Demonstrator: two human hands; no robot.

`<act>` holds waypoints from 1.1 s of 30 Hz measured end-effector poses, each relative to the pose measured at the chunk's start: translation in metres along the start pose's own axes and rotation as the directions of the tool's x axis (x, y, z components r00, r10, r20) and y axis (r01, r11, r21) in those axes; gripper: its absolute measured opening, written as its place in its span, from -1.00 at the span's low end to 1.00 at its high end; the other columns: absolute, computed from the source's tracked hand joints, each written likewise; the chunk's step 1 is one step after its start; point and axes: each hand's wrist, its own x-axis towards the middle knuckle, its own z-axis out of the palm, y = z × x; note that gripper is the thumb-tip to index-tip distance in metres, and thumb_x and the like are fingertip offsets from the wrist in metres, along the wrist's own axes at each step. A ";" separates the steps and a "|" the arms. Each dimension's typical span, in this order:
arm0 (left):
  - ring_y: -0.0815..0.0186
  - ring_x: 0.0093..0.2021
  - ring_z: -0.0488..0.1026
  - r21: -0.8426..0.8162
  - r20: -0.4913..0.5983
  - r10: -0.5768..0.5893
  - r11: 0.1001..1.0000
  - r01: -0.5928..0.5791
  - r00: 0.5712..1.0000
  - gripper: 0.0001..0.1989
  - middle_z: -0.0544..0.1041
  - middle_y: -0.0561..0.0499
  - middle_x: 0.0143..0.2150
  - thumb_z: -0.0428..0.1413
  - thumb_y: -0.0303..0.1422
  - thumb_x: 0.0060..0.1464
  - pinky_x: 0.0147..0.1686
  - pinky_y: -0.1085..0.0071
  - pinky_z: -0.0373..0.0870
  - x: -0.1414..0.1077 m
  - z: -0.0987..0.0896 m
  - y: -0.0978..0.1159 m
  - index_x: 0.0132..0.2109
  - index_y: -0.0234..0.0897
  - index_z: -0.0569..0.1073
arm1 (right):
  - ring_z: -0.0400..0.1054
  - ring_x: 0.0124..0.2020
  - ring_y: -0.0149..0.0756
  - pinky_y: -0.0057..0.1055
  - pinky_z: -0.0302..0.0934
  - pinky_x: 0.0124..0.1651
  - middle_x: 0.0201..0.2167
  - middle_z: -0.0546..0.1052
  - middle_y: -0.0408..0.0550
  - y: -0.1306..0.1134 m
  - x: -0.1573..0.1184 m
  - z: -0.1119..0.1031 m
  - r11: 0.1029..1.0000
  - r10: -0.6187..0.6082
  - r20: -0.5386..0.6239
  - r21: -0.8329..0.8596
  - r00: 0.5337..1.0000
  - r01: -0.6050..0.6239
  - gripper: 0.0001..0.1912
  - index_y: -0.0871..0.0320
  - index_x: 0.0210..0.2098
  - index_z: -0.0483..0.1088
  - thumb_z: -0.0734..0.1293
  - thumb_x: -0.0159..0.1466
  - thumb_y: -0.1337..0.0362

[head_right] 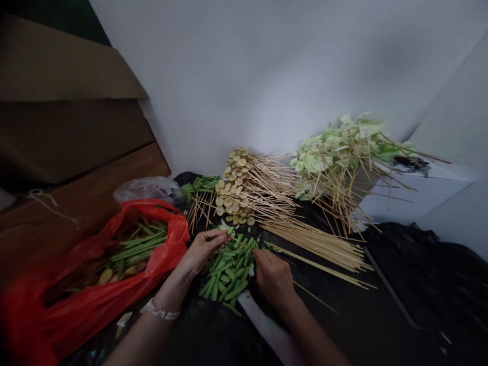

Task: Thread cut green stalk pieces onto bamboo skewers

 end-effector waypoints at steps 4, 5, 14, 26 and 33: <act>0.39 -0.41 0.45 0.038 -0.015 0.030 0.999 -0.029 0.999 -0.64 0.62 -0.06 -0.37 0.39 -0.25 -0.30 -0.31 0.47 0.32 -0.001 0.001 -0.001 -0.28 -0.31 0.63 | 0.46 -0.33 -0.36 -0.51 0.25 -0.25 -0.38 0.53 -0.05 0.000 -0.001 0.001 1.000 0.003 0.006 -0.017 1.000 -0.003 -0.76 0.18 -0.17 0.43 0.14 0.34 0.40; 0.38 -0.39 0.46 0.048 -0.011 0.032 0.998 -0.032 0.999 -0.65 0.63 -0.06 -0.35 0.39 -0.26 -0.31 -0.29 0.46 0.33 -0.001 0.002 -0.002 -0.28 -0.31 0.63 | 0.46 -0.34 -0.37 -0.51 0.25 -0.26 -0.38 0.53 -0.05 -0.001 -0.001 0.001 1.000 0.005 0.008 -0.017 1.000 -0.005 -0.76 0.18 -0.17 0.44 0.14 0.34 0.40; 0.41 -0.35 0.48 -0.204 -0.154 0.001 0.978 -0.033 0.988 -0.58 0.62 -0.01 -0.38 0.43 -0.28 -0.42 -0.29 0.53 0.36 0.000 0.001 0.007 -0.29 -0.31 0.62 | 0.45 -0.37 -0.39 -0.51 0.27 -0.24 -0.38 0.54 -0.06 -0.002 0.000 0.001 1.000 0.013 -0.093 -0.018 0.996 -0.015 -0.77 0.19 -0.12 0.43 0.15 0.36 0.37; 0.48 -0.43 0.45 -0.307 0.005 -0.149 0.941 0.143 0.989 -0.62 0.60 -0.02 -0.41 0.44 -0.32 -0.40 -0.41 0.60 0.34 -0.007 0.009 0.008 -0.35 -0.38 0.60 | 0.45 -0.37 -0.38 -0.50 0.27 -0.25 -0.40 0.54 -0.05 -0.005 0.001 -0.001 1.000 0.006 -0.053 -0.012 0.999 -0.006 -0.76 0.17 -0.16 0.44 0.15 0.36 0.37; 0.48 -0.44 0.43 -0.282 0.021 -0.135 0.950 0.135 0.991 -0.64 0.59 -0.01 -0.42 0.44 -0.33 -0.41 -0.39 0.56 0.32 -0.008 0.013 0.008 -0.36 -0.38 0.60 | 0.45 -0.35 -0.38 -0.52 0.26 -0.22 -0.38 0.53 -0.04 -0.004 0.001 0.000 1.000 0.010 -0.036 -0.003 0.999 -0.010 -0.76 0.19 -0.16 0.44 0.14 0.36 0.39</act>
